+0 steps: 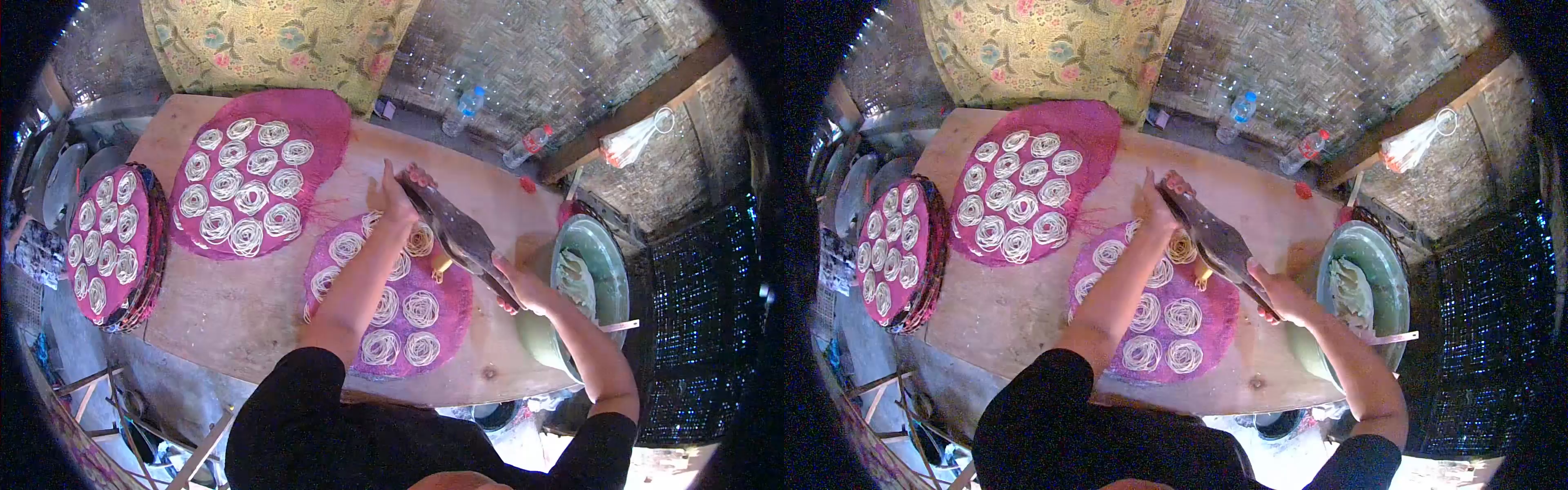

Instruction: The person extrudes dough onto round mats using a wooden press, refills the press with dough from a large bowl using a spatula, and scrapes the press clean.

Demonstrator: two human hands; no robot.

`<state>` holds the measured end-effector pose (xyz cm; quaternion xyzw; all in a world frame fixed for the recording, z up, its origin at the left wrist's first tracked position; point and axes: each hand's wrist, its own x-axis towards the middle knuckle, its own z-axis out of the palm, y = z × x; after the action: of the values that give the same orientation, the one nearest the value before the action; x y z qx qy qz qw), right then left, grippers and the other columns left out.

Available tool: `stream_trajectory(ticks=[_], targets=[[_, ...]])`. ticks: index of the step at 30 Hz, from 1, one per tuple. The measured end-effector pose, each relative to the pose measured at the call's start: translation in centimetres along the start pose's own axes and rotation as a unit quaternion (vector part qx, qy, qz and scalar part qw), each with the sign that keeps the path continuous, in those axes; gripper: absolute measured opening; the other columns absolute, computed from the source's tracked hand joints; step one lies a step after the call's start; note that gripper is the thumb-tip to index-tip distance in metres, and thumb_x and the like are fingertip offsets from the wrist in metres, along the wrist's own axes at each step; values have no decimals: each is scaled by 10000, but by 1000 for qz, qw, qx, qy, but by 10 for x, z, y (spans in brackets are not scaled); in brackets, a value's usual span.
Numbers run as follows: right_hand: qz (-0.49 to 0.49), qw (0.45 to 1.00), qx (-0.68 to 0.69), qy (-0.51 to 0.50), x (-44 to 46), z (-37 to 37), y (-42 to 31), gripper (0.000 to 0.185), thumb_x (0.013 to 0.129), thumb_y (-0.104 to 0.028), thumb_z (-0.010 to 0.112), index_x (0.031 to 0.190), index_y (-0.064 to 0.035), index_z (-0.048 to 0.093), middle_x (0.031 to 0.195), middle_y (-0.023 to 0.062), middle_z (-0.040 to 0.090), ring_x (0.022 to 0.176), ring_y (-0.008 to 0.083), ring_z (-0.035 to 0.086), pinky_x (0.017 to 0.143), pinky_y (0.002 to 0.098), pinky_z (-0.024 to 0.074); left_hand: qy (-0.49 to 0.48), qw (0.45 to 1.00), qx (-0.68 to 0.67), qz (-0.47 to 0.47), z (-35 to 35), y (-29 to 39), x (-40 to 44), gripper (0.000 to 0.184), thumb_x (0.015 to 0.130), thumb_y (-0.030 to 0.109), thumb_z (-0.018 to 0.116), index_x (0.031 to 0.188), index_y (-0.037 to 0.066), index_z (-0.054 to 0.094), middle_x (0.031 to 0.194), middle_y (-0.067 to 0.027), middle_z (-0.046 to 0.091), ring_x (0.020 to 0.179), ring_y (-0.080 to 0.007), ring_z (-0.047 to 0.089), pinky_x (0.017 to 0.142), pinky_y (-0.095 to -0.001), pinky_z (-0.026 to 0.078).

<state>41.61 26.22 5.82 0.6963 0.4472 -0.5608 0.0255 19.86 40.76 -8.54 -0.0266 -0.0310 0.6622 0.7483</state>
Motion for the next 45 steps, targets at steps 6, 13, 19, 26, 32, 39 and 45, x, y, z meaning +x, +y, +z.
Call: stream_trajectory(ticks=[6, 13, 19, 26, 32, 39, 45], targets=[[-38, 999, -12, 9, -38, 5, -13, 695, 855, -716, 338, 788, -49, 520, 562, 58, 518, 447, 150, 504, 397, 289, 407, 19, 998, -38, -39, 33, 8, -16, 566, 887, 652, 307, 677, 141, 434, 533, 7, 402, 505, -176, 423, 581, -358, 386], [-77, 985, -109, 106, -37, 5, -15, 713, 866, -708, 315, 864, -38, 556, 535, 28, 486, 421, 121, 479, 386, 274, 414, -1, 1000, -15, -7, 45, 5, -4, 541, 891, 631, 319, 678, 148, 435, 524, 13, 399, 497, -168, 428, 566, -352, 387], [-54, 996, -33, 65, -47, 16, -8, 632, 902, -625, 381, 738, -30, 516, 508, 45, 488, 384, 130, 459, 355, 285, 355, 50, 998, -17, -26, 44, 9, -28, 537, 896, 628, 313, 676, 154, 438, 510, 25, 383, 472, -156, 412, 554, -341, 384], [-38, 984, -114, 133, -38, 2, 17, 743, 860, -711, 330, 969, -23, 587, 589, 51, 549, 449, 136, 538, 423, 287, 460, -59, 995, -64, -38, 6, -27, -6, 444, 925, 535, 360, 672, 180, 446, 496, 71, 388, 429, -100, 387, 513, -285, 358], [-234, 797, 511, -220, 27, 29, 57, 891, 835, -742, 292, 1261, 21, 463, 995, 232, 635, 632, 278, 659, 598, 408, 561, -108, 979, -159, -67, -11, -20, -1, 435, 929, 525, 371, 662, 185, 423, 493, 86, 364, 438, -84, 379, 532, -272, 366], [-238, 706, 579, -331, 94, 43, 76, 697, 915, -617, 298, 1268, -43, 472, 843, 182, 633, 543, 213, 592, 515, 341, 504, -68, 979, -190, -4, -18, -15, -8, 414, 928, 500, 396, 665, 183, 435, 495, 86, 369, 453, -74, 397, 547, -256, 375], [-137, 949, 278, -52, 79, 54, 37, 586, 919, -502, 399, 1302, -61, 452, 755, 91, 580, 432, 99, 410, 418, 260, 362, -103, 983, -128, 78, -18, 22, 14, 393, 936, 435, 425, 633, 185, 414, 496, 82, 377, 430, -67, 383, 522, -250, 387]])
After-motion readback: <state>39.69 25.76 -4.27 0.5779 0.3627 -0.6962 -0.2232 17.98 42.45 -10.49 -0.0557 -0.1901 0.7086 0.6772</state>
